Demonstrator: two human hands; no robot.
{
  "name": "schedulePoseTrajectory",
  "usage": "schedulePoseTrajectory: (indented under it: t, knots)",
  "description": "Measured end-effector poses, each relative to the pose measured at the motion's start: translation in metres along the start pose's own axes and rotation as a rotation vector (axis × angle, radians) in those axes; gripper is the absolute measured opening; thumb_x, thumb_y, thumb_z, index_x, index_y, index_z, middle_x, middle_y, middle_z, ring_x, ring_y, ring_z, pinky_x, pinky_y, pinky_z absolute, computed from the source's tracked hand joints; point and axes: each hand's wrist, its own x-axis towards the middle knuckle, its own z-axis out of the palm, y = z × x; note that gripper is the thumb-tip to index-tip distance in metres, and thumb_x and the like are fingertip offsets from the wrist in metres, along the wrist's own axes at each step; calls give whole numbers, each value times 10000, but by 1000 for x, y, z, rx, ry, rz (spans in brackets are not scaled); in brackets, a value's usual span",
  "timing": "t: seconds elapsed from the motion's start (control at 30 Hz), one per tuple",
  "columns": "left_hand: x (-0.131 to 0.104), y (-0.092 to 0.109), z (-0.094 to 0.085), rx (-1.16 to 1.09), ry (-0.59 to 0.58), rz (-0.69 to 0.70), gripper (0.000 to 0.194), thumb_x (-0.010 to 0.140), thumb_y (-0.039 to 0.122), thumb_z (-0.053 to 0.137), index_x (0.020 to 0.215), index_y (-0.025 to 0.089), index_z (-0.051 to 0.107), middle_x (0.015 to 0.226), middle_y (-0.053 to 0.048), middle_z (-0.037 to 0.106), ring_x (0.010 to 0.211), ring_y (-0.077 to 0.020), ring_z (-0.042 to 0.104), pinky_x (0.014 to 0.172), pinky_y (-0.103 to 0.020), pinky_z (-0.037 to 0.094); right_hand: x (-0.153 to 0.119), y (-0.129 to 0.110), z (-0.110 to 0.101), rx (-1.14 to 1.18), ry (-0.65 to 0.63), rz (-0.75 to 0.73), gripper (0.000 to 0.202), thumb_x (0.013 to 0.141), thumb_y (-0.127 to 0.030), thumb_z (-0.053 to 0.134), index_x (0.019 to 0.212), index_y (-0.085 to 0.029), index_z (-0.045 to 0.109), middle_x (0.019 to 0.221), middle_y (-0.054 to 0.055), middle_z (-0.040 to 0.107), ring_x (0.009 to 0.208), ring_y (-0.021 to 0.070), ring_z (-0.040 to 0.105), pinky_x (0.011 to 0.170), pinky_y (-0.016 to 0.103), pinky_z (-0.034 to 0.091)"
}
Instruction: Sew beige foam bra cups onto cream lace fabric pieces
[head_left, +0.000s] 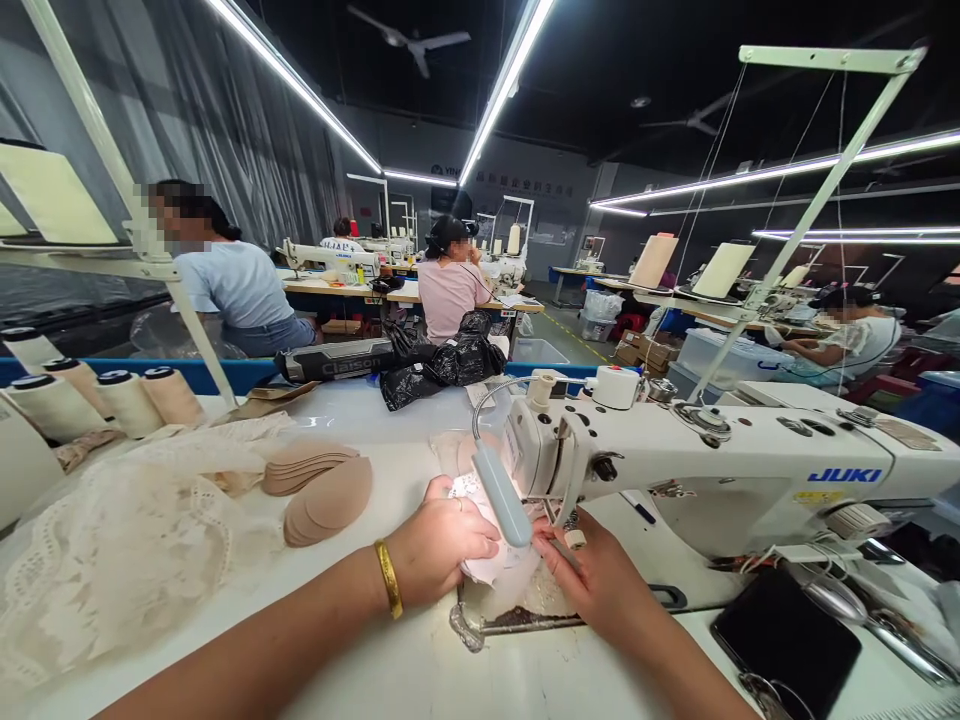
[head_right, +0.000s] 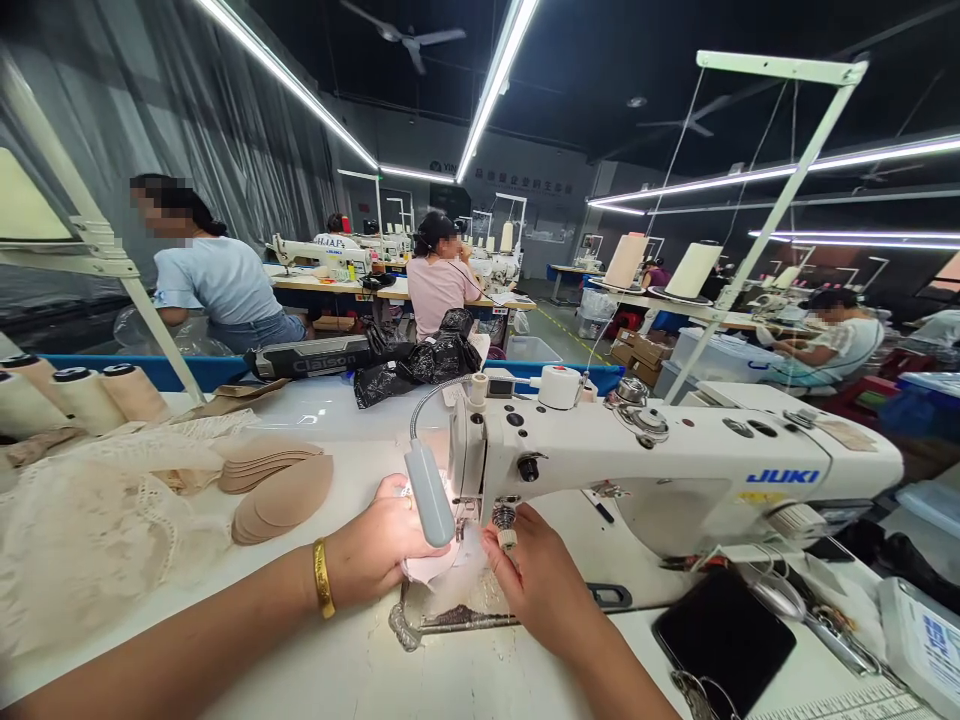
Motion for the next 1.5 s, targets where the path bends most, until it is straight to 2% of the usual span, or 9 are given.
schedulePoseTrajectory:
  t: [0.2, 0.4, 0.57, 0.93, 1.1, 1.2, 1.27, 1.4, 1.5]
  knots:
    - [-2, 1, 5, -20, 17, -1, 317, 820, 71, 568, 1020, 273, 707, 1187, -6, 778, 1040, -266, 663, 1022, -516, 283, -1, -3, 1, 47, 16, 29, 261, 1068, -287, 450, 1062, -218, 702, 1152, 128, 701, 1118, 307, 655, 802, 390, 609]
    - [-5, 0, 13, -1, 46, -5, 318, 836, 92, 599, 1060, 288, 712, 1218, -5, 771, 1111, -288, 655, 1005, -532, 277, -3, 0, 2, -22, 26, -23, 277, 1069, -277, 435, 1018, -201, 696, 1103, 126, 719, 1106, 316, 656, 894, 448, 585]
    - [-7, -1, 13, 38, 35, -8, 343, 806, 79, 631, 1063, 292, 708, 1194, 19, 770, 1106, -274, 670, 978, -506, 305, -4, 3, 4, -49, 23, -3, 318, 1073, -322, 418, 982, -192, 693, 1071, 141, 707, 1037, 319, 666, 890, 486, 586]
    - [-6, 1, 12, 39, 32, -38, 341, 827, 78, 611, 1095, 278, 676, 1252, 17, 753, 1082, -282, 669, 1000, -554, 271, -5, 3, 3, -75, 34, -12, 336, 1074, -320, 419, 853, -222, 651, 955, 114, 706, 922, 287, 683, 807, 430, 589]
    - [-9, 4, 12, 63, -13, -60, 375, 863, 157, 673, 1209, 298, 643, 1284, 7, 733, 1124, -309, 649, 1043, -593, 247, -7, 6, 6, -50, 50, -51, 253, 1063, -298, 451, 977, -220, 677, 983, 108, 727, 932, 282, 701, 802, 412, 587]
    - [-10, 7, 11, 72, -38, -74, 343, 849, 166, 710, 1169, 275, 652, 1266, 1, 736, 1122, -314, 649, 1046, -597, 242, -8, 6, 6, -41, 30, -75, 224, 1065, -288, 461, 1122, -232, 671, 1095, 107, 728, 1023, 279, 693, 855, 406, 572]
    - [-11, 10, 9, 83, -37, -67, 297, 845, 172, 720, 1122, 256, 657, 1233, 0, 743, 1096, -306, 655, 1031, -583, 255, -9, 3, 4, -42, 8, -90, 214, 1070, -286, 458, 1136, -251, 659, 1100, 90, 721, 1025, 266, 683, 859, 392, 554]
    - [-12, 19, 9, 148, 19, -20, 83, 916, 261, 688, 968, 217, 639, 1067, 11, 755, 929, -255, 670, 961, -520, 310, -10, -4, -1, -43, -114, -120, 212, 1076, -269, 429, 1093, -274, 641, 924, 38, 696, 883, 238, 651, 760, 349, 505]
    - [-14, 27, 12, 194, 58, 14, 173, 951, 310, 666, 834, 209, 588, 893, 29, 720, 786, -207, 627, 911, -468, 341, -9, -9, -3, -13, -250, -153, 209, 1066, -247, 443, 1087, -273, 649, 877, 24, 666, 831, 222, 623, 764, 347, 484]
